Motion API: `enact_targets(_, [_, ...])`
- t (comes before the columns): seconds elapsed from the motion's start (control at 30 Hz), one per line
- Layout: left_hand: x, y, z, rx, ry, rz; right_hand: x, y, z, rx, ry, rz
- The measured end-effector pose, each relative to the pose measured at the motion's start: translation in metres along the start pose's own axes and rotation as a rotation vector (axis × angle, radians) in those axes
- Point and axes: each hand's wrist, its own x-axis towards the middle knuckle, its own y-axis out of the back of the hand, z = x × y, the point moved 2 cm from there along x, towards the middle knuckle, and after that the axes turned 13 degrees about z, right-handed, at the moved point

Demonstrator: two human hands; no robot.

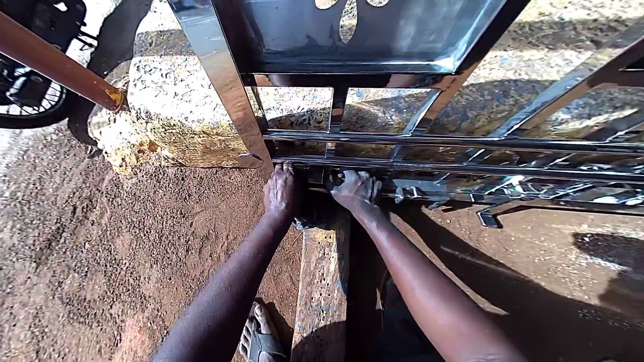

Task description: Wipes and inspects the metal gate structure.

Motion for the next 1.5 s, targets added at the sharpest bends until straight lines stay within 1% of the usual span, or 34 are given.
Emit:
enact_targets(0.1, [-0.014,-0.033,-0.010,-0.254,-0.270,0.400,-0.002,0.003,-0.003,-0.017,0.005,0.008])
enact_targets(0.13, [-0.016,-0.042,-0.009,-0.289,-0.331,0.476,-0.003,0.001,-0.003,-0.021,0.016,0.035])
enact_targets(0.17, [-0.016,-0.046,-0.008,-0.265,-0.358,0.465,-0.003,-0.002,-0.001,-0.027,0.041,0.090])
enact_targets(0.23, [-0.018,-0.043,-0.004,-0.112,-0.385,0.320,-0.003,-0.011,0.003,-0.017,0.093,0.223])
enact_targets(0.27, [-0.020,-0.039,-0.003,-0.052,-0.428,0.269,-0.003,-0.015,0.005,-0.007,0.124,0.298])
enact_targets(0.33, [-0.028,-0.038,-0.005,-0.001,-0.563,0.200,-0.004,-0.017,0.007,0.008,0.152,0.362])
enact_targets(0.37, [-0.033,-0.040,-0.006,0.010,-0.604,0.151,-0.004,-0.019,0.007,0.008,0.159,0.383])
enact_targets(0.47, [-0.033,-0.043,0.001,0.088,-0.571,-0.056,-0.002,-0.022,0.006,0.010,0.152,0.416])
enact_targets(0.53, [-0.018,-0.039,0.007,0.079,-0.564,-0.111,-0.001,-0.024,0.007,0.033,0.157,0.444])
enact_targets(0.6, [0.001,-0.034,0.014,0.091,-0.558,-0.213,-0.003,-0.020,0.005,0.030,0.139,0.380])
enact_targets(0.63, [0.009,-0.031,0.017,0.098,-0.558,-0.243,-0.002,-0.015,0.002,0.011,0.103,0.301])
enact_targets(0.67, [0.013,-0.029,0.019,0.091,-0.563,-0.257,-0.001,-0.010,-0.002,0.002,0.053,0.209])
enact_targets(0.7, [0.012,-0.031,0.019,0.096,-0.574,-0.253,-0.002,-0.008,-0.003,0.001,0.040,0.189])
enact_targets(0.8, [-0.005,-0.028,0.009,0.092,-0.626,-0.212,-0.001,-0.012,-0.003,0.015,0.079,0.280])
enact_targets(0.9, [-0.016,-0.023,0.002,0.096,-0.668,-0.222,-0.002,-0.017,0.001,-0.011,0.091,0.293])
enact_targets(1.0, [-0.003,-0.028,0.005,0.118,-0.684,-0.230,0.000,-0.020,0.002,-0.006,0.109,0.350])
enact_targets(1.13, [0.012,-0.035,0.014,0.130,-0.612,-0.248,-0.004,-0.021,0.001,0.041,0.136,0.394])
enact_targets(1.17, [0.012,-0.034,0.013,0.125,-0.623,-0.230,-0.004,-0.020,0.002,0.035,0.143,0.405])
enact_targets(1.23, [0.006,-0.035,0.009,0.092,-0.700,-0.139,-0.004,-0.022,0.004,0.014,0.158,0.426])
enact_targets(1.27, [0.001,-0.034,0.007,0.080,-0.732,-0.131,-0.003,-0.023,0.005,0.003,0.166,0.443])
enact_targets(1.37, [-0.011,-0.032,-0.002,0.073,-0.760,-0.196,-0.005,-0.025,0.007,-0.006,0.216,0.492])
enact_targets(1.47, [0.000,-0.021,-0.013,-0.065,-0.762,-0.210,-0.006,-0.025,0.006,-0.003,0.209,0.473])
enact_targets(1.5, [0.005,-0.019,-0.018,-0.163,-0.722,-0.149,-0.006,-0.023,0.006,-0.008,0.208,0.473])
